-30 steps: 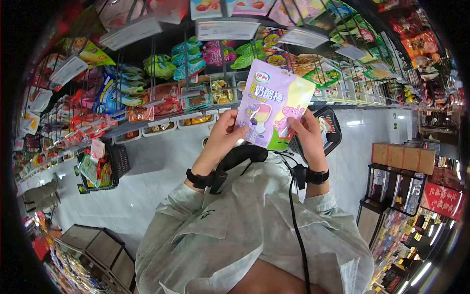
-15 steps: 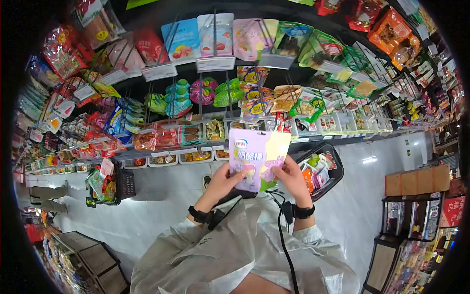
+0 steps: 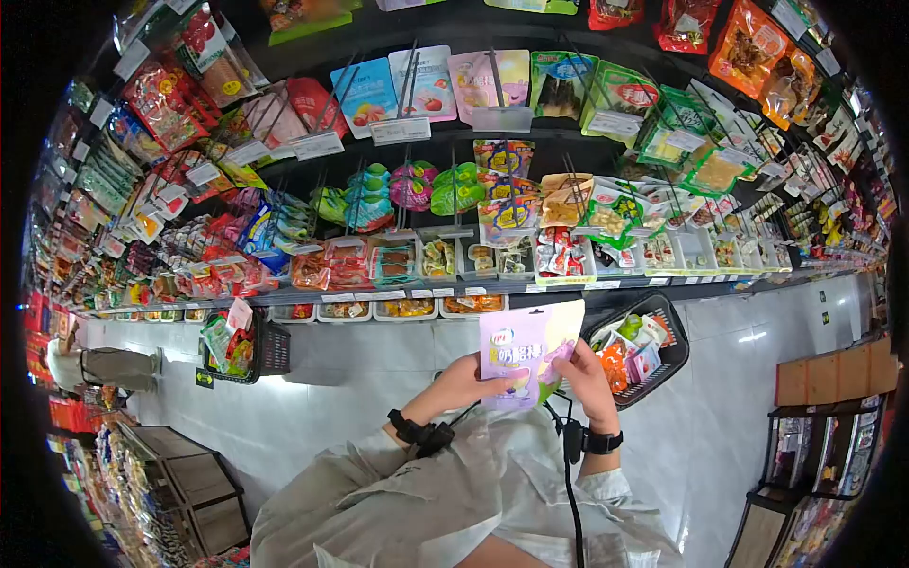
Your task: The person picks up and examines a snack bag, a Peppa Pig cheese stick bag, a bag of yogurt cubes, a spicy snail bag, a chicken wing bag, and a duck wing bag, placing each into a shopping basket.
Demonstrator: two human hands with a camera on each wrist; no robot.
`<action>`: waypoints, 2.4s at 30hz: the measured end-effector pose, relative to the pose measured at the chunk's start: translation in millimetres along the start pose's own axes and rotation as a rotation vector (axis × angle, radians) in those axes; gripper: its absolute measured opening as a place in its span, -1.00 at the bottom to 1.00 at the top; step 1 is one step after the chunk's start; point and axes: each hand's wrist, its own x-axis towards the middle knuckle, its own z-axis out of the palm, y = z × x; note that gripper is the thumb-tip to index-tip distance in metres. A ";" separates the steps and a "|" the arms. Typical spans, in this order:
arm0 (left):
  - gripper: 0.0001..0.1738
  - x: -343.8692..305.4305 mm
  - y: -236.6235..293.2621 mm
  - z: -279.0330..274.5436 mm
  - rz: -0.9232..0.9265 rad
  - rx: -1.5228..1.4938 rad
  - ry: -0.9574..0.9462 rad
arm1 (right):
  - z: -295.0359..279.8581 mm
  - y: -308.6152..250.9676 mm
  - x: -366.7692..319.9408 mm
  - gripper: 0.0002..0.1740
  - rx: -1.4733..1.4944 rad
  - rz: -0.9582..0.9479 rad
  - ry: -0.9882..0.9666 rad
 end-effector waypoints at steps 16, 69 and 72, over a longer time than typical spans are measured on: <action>-0.55 -19.5 -37.2 -14.2 0.091 0.157 0.125 | 18.6 12.4 -4.2 -0.71 -0.055 0.041 -0.163; -0.22 10.9 41.4 -53.2 0.333 -0.033 -0.040 | 30.4 -120.2 51.6 -0.62 -0.133 -0.260 -0.089; -0.29 8.6 82.5 -80.9 0.399 -0.010 -0.038 | 49.1 -150.8 66.7 -0.56 -0.091 -0.305 -0.091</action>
